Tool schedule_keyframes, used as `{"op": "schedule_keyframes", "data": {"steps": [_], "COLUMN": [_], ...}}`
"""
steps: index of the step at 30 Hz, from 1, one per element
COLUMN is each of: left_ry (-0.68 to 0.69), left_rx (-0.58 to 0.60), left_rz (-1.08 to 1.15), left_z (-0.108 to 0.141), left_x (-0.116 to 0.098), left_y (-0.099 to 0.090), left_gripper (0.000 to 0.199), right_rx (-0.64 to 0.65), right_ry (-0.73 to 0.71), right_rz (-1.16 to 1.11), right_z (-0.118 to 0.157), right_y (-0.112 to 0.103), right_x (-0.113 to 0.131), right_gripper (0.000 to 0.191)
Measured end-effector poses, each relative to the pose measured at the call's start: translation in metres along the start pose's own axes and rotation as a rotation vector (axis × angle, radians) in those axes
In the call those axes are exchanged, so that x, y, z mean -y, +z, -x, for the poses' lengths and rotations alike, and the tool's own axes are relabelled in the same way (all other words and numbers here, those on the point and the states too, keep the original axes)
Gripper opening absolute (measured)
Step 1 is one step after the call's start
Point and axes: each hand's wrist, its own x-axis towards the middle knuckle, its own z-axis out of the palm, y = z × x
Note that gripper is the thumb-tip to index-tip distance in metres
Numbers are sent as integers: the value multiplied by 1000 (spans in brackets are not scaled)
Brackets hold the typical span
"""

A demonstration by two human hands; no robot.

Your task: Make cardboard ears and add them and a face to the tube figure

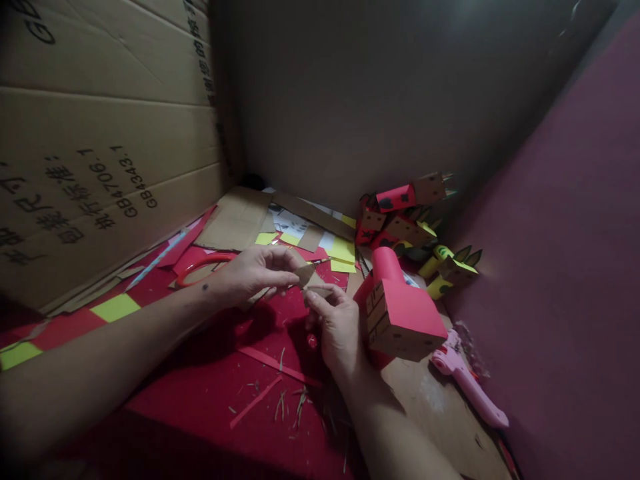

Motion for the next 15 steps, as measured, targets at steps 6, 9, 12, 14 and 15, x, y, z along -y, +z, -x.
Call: {"op": "schedule_keyframes", "data": {"steps": [6, 9, 12, 14, 15], "left_ry": [29, 40, 34, 21, 14], "left_rx": [13, 41, 101, 112, 88], "left_rz": [-28, -79, -184, -296, -369], "left_z": [0, 0, 2, 4, 6], "left_x": [-2, -2, -1, -1, -1], "left_y": [0, 6, 10, 4, -3], "left_gripper": [14, 15, 15, 19, 23], "right_rx": [16, -12, 17, 38, 45], "right_ry": [-40, -114, -122, -104, -93], "right_rz": [167, 175, 165, 137, 114], "right_z": [9, 14, 15, 13, 12], "right_y": [2, 4, 5, 5, 5], "right_x": [9, 14, 13, 9, 7], "right_gripper": [20, 18, 16, 13, 12]}}
